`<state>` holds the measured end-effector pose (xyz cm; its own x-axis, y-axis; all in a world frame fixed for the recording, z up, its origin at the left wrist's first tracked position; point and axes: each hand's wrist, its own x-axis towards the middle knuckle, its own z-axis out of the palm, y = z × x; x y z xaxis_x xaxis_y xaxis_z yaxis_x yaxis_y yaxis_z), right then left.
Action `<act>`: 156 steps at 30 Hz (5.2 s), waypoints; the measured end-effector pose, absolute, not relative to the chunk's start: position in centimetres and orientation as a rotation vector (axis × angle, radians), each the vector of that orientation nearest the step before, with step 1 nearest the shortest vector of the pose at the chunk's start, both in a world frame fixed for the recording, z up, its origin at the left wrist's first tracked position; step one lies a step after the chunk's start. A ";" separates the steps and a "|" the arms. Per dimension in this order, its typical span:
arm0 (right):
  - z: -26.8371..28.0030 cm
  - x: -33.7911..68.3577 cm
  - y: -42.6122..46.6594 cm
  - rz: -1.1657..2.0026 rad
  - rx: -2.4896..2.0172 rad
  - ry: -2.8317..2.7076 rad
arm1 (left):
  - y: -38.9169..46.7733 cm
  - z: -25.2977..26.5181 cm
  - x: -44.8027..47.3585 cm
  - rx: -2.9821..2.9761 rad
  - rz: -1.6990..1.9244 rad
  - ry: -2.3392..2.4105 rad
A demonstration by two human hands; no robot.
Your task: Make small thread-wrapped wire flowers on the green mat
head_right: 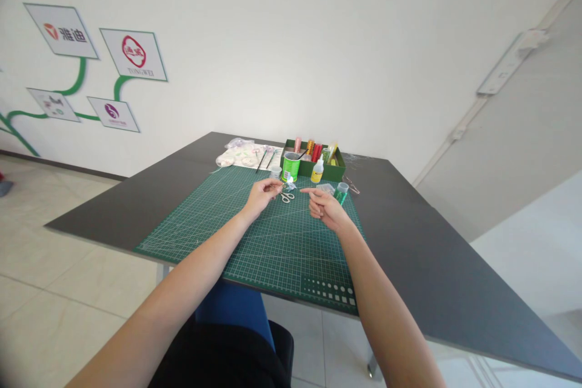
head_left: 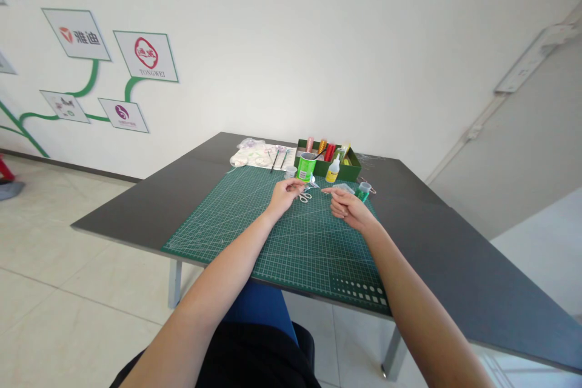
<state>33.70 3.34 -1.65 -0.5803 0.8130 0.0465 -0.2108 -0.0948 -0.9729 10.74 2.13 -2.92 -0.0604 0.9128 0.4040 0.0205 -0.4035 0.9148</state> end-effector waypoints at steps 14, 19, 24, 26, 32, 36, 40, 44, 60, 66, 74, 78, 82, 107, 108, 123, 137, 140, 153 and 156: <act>-2.8 32.0 3.8 1.019 -0.915 -1.786 | 1.8 -2.5 11.0 1.560 1.518 1.054; -2.4 30.9 1.8 1.429 -0.818 -1.715 | 1.4 -2.5 11.2 1.601 1.447 1.010; -2.6 29.8 1.0 1.662 -0.743 -1.657 | 1.3 -2.4 11.1 1.577 1.443 1.015; -2.6 29.8 1.0 1.647 -0.721 -1.622 | 1.4 -2.4 11.0 1.571 1.443 1.040; -1.8 30.6 1.3 1.651 -0.670 -1.604 | 1.7 -2.3 10.9 1.506 1.480 1.134; -1.6 31.1 1.5 1.653 -0.688 -1.590 | 1.5 -2.3 10.8 1.441 1.501 1.146; -1.6 31.4 2.0 1.595 -0.738 -1.564 | 1.4 -2.3 10.8 1.400 1.506 1.107; -1.6 31.5 2.3 1.405 -0.841 -1.518 | 1.4 -2.2 11.0 1.394 1.496 1.057; -2.3 29.6 0.5 1.628 -0.756 -1.656 | 0.6 -1.9 11.6 1.467 1.386 0.961; -2.0 30.2 0.9 1.668 -0.720 -1.653 | 1.0 -2.1 11.3 1.412 1.479 1.038; -0.7 31.0 0.9 1.627 -0.693 -1.613 | 1.2 -2.2 11.1 1.364 1.501 1.097; -0.6 31.5 1.3 1.575 -0.717 -1.622 | 1.0 -2.0 11.1 1.348 1.491 1.077; -1.1 31.7 1.9 1.478 -0.815 -1.643 | 0.9 -1.8 11.2 1.312 1.487 1.047; -0.3 33.1 2.2 1.546 -0.844 -1.637 | 1.3 -1.7 10.7 1.179 1.562 1.070; -0.2 33.1 2.1 1.570 -0.833 -1.666 | 1.4 -1.8 10.7 1.191 1.570 1.082; 0.4 33.3 1.2 1.608 -0.652 -1.851 | 1.3 -2.1 10.7 1.753 1.489 1.418; 0.6 33.0 1.1 1.506 -0.646 -1.841 | 0.3 -2.3 11.3 2.289 1.025 1.344; 0.5 33.1 1.4 1.474 -0.668 -1.776 | 0.5 -2.6 11.4 2.277 1.002 1.250; 0.3 33.5 2.0 1.394 -0.747 -1.622 | 0.3 -2.2 11.7 2.169 0.938 0.987; -0.1 33.6 2.3 1.400 -0.765 -1.615 | 0.3 -2.2 11.7 2.117 0.916 0.959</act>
<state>33.57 2.35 -0.07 -0.4569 0.8661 0.2027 -0.0781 0.1880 -0.9791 11.75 0.28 -2.22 0.4927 0.8055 0.3293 0.3657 -0.5350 0.7616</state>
